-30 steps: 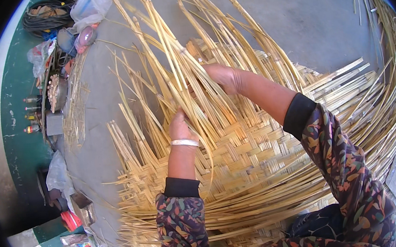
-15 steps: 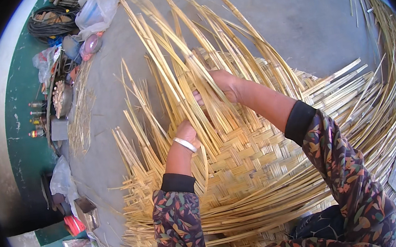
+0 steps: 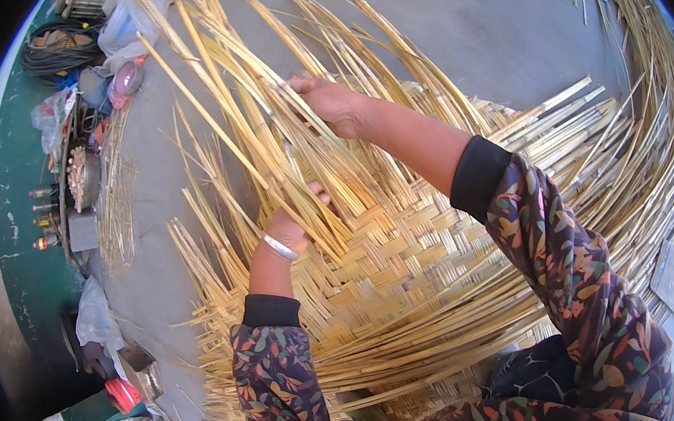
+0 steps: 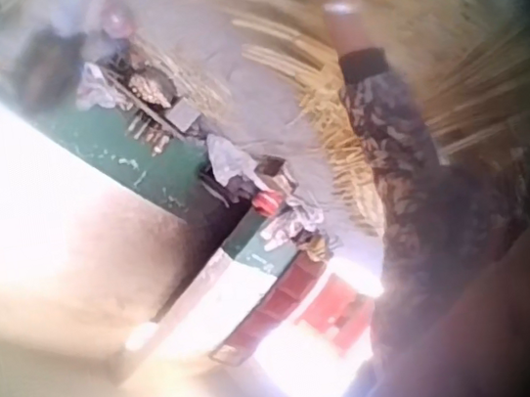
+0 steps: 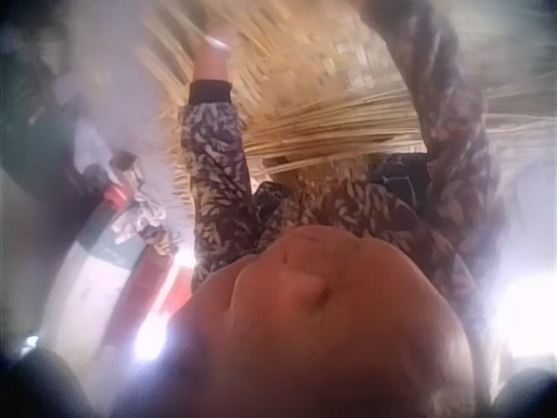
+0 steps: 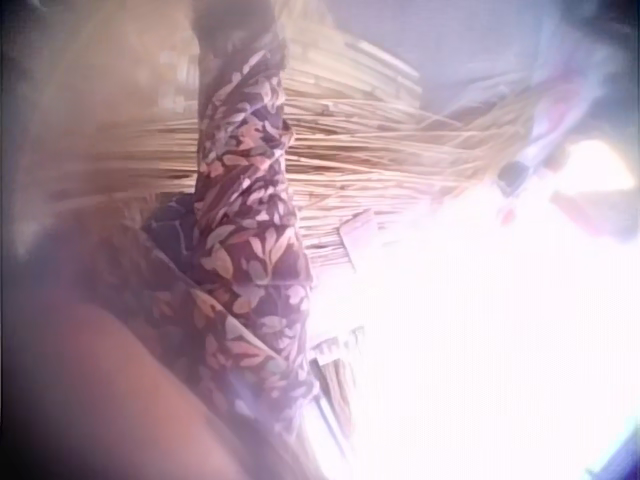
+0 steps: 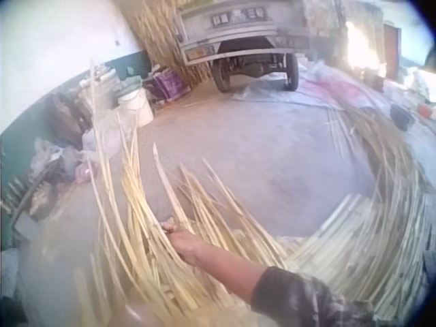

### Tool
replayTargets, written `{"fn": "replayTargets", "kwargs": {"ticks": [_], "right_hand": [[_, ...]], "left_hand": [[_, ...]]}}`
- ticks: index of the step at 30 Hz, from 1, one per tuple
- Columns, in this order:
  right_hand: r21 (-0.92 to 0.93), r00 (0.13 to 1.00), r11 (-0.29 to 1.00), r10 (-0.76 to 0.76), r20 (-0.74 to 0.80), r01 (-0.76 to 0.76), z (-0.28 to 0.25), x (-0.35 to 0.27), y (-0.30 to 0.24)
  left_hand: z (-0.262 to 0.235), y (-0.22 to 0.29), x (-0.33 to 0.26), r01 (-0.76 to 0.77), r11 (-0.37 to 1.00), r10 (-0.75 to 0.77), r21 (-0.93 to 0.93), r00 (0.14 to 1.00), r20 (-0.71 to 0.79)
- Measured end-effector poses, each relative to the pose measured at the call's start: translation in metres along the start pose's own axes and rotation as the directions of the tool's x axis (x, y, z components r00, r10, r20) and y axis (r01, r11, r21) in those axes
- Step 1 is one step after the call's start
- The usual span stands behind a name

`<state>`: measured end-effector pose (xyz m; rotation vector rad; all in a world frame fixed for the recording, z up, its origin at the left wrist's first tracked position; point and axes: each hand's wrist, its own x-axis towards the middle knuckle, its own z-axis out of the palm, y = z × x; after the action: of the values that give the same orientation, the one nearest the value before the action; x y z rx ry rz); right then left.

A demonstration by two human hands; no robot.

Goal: The person weaves a mat by hand, interlacing long dried palm strips in an over-under pattern. The person sits on the floor and continuously adds new strips to expand the woven area.

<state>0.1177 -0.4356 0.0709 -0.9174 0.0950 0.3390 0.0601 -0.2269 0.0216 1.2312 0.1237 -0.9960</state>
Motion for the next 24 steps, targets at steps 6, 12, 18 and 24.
{"fn": "replayTargets", "kwargs": {"ticks": [6,12,18,24], "right_hand": [[-0.086,0.969,0.966,0.238,-0.062,-0.242,-0.004,-0.014,0.015],[-0.164,0.968,0.955,0.250,0.004,-0.246,-0.006,-0.014,0.016],[-0.346,0.990,0.937,0.004,-0.142,-0.053,-0.005,-0.008,0.008],[-0.229,0.936,0.971,-0.145,-0.322,0.071,-0.009,-0.015,0.006]], "left_hand": [[0.019,-0.007,-0.007,-0.072,0.988,0.032,-0.133,0.958,-0.284],[0.021,0.001,-0.009,-0.011,0.986,-0.019,-0.165,0.983,-0.181],[0.028,0.012,-0.013,0.019,0.997,-0.023,-0.079,0.999,-0.041],[-0.002,0.004,-0.012,-0.079,0.918,0.171,0.388,0.963,-0.208]]}}
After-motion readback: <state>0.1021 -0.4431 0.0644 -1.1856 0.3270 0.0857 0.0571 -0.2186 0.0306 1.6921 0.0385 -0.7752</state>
